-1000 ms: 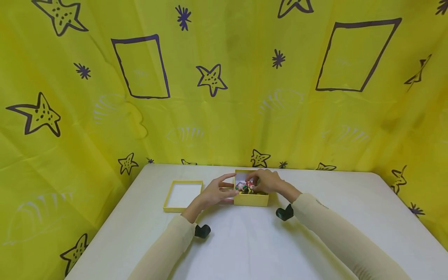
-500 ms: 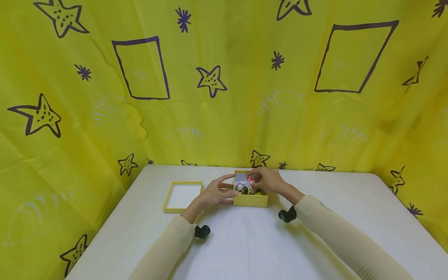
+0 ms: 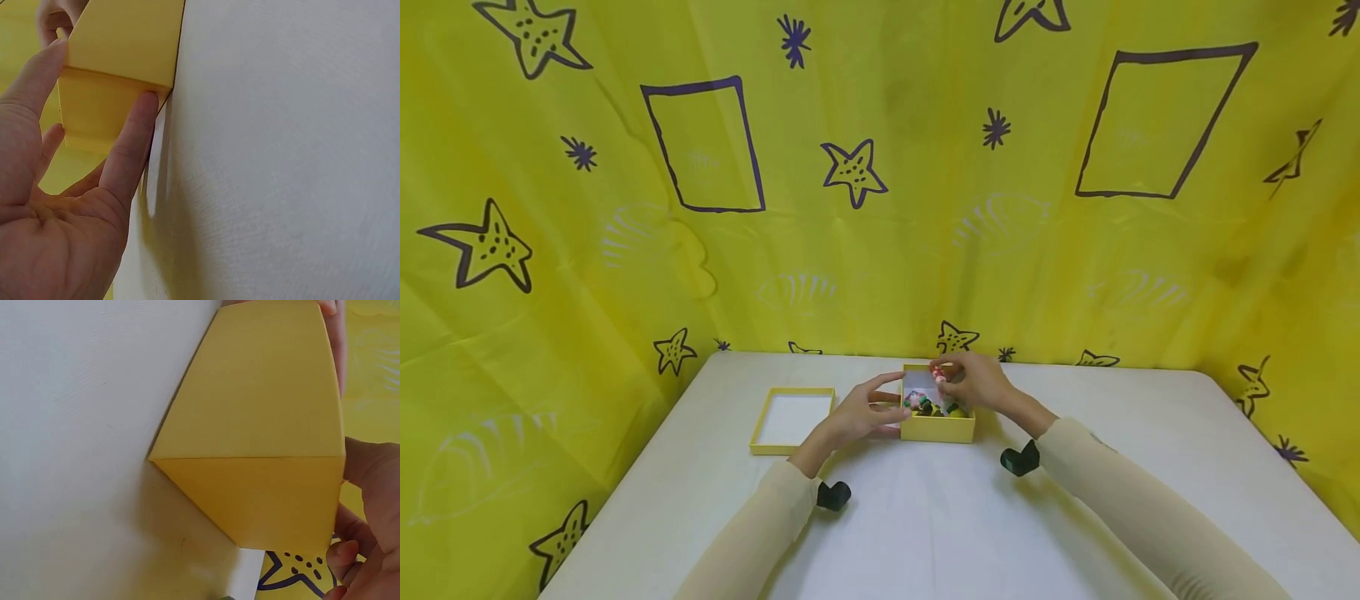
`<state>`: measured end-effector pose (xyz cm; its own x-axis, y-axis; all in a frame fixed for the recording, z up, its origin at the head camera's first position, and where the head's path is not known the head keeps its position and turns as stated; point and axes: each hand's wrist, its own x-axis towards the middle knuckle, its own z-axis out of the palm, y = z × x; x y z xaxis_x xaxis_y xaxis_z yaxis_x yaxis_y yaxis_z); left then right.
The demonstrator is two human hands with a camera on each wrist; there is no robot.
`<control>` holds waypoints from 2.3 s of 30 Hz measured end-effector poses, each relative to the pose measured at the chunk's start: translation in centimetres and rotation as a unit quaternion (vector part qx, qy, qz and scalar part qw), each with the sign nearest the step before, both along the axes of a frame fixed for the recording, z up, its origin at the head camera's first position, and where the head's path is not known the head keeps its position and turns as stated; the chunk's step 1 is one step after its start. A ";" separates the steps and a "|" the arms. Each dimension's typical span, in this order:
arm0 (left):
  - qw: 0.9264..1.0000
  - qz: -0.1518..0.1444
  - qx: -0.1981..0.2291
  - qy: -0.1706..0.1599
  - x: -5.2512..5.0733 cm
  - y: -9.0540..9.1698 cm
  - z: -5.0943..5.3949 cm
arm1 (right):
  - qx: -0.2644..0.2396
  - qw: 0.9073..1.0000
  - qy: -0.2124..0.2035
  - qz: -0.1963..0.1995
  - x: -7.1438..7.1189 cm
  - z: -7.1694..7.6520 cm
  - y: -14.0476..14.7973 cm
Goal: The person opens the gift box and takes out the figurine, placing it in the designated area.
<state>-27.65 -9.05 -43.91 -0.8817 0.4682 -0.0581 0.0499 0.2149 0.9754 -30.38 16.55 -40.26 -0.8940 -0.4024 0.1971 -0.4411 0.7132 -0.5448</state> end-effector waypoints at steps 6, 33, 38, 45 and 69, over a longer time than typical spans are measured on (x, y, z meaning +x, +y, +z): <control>1.000 -0.005 0.016 -0.012 0.0 0.0 -0.2 | -0.056 0.998 -0.003 0.032 -0.1 0.3 -0.2; 1.000 -0.001 0.020 -0.007 0.0 0.1 0.0 | -0.079 0.994 -0.011 0.079 0.6 2.2 0.9; 1.000 -0.001 0.021 -0.007 0.0 0.1 0.0 | -0.067 0.995 -0.007 0.076 0.7 2.9 1.9; 1.000 -0.001 0.014 -0.006 -0.1 0.1 -0.1 | -0.058 0.996 -0.018 0.066 0.6 3.2 3.2; 1.000 0.000 0.016 -0.005 0.2 0.1 0.2 | -0.045 0.998 0.012 0.037 2.4 3.5 7.7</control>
<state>-27.49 -8.98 -43.76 -0.8809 0.4705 -0.0517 0.0401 0.1831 0.9823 -27.94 24.21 -36.78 -0.8567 -0.4475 0.2566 -0.5050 0.6261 -0.5941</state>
